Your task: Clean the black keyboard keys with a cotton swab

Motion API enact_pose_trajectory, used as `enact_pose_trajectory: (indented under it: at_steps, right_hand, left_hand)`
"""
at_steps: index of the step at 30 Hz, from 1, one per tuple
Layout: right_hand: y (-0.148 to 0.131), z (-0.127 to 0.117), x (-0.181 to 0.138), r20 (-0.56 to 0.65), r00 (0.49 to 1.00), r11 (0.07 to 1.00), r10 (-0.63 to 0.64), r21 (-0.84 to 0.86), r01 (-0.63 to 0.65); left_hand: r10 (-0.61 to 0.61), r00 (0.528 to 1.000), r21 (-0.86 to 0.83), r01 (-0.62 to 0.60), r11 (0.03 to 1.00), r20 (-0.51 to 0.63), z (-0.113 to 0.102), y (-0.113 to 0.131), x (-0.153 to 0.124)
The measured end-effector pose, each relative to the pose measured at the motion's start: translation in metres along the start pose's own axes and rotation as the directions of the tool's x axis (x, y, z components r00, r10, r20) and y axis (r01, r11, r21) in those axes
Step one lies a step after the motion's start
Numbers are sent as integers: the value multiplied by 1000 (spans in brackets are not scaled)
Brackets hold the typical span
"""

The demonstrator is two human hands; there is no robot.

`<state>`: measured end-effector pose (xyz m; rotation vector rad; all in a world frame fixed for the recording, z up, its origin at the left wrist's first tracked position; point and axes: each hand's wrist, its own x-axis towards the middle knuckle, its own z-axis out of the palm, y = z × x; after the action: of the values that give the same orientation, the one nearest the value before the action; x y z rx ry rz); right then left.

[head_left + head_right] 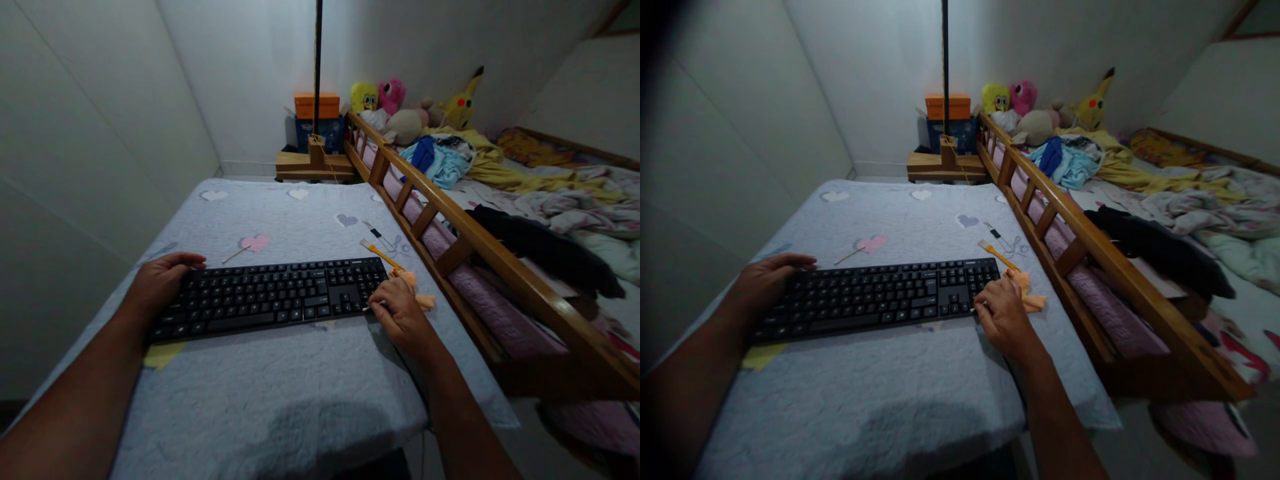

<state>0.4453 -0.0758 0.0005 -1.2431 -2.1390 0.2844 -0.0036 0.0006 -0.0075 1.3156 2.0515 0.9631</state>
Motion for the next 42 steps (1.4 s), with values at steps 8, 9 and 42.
enact_pose_trajectory:
  at_steps: [8,9,42]
  right_hand:
    - [3,-2,-3,-9,1000,1000,18,-2,-18]
    - [4,-3,-3,-13,1000,1000,23,-1,-23]
    - [28,-15,-15,-80,986,988,146,53,-142]
  left_hand:
    - [0,1000,-16,0,1000,-2,0,4,-2]
    - [2,1000,-11,-2,1000,-4,0,3,-2]
    - [0,1000,-25,0,1000,7,1,-4,2]
